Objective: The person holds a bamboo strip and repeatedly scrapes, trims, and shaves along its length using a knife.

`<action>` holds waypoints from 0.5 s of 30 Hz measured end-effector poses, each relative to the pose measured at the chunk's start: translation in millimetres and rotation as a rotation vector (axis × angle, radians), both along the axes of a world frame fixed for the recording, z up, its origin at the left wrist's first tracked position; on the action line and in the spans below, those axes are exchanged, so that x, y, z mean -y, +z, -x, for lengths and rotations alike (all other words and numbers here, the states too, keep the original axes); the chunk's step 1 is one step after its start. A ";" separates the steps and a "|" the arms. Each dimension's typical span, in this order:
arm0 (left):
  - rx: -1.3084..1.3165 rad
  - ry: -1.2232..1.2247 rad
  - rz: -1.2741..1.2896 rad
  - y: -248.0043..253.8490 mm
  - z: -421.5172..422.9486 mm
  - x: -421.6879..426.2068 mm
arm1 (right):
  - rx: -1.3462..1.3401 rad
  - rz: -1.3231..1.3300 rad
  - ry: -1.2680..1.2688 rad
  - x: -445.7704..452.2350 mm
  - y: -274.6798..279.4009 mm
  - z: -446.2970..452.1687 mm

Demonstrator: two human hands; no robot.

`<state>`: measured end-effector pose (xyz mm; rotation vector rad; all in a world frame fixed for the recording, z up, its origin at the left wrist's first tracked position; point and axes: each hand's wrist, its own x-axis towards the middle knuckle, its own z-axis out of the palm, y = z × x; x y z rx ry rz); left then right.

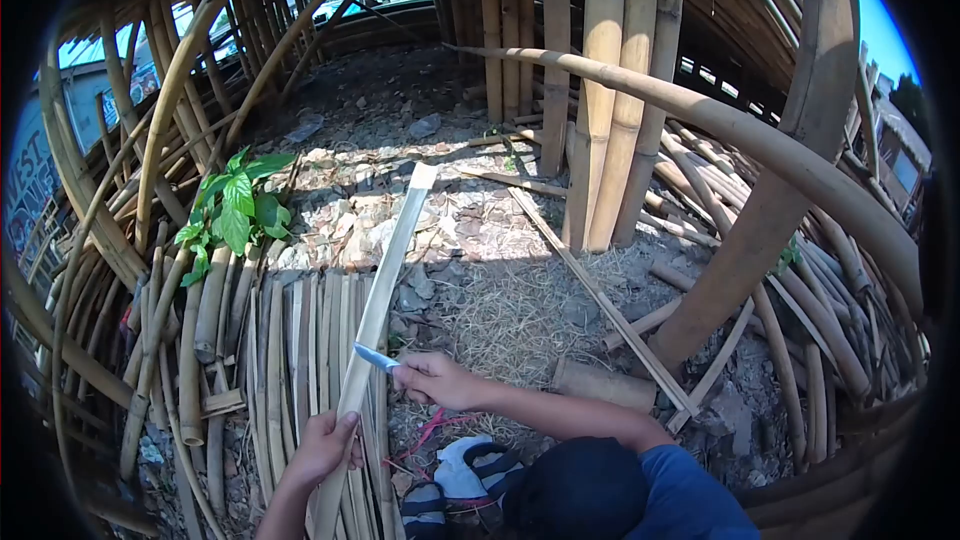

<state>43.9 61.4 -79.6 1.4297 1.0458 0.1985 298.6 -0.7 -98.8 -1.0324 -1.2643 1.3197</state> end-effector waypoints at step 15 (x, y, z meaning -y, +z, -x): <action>0.051 0.026 -0.129 -48.3 -2.1 49.6 | -0.107 0.410 0.370 31.6 -73.1 36.1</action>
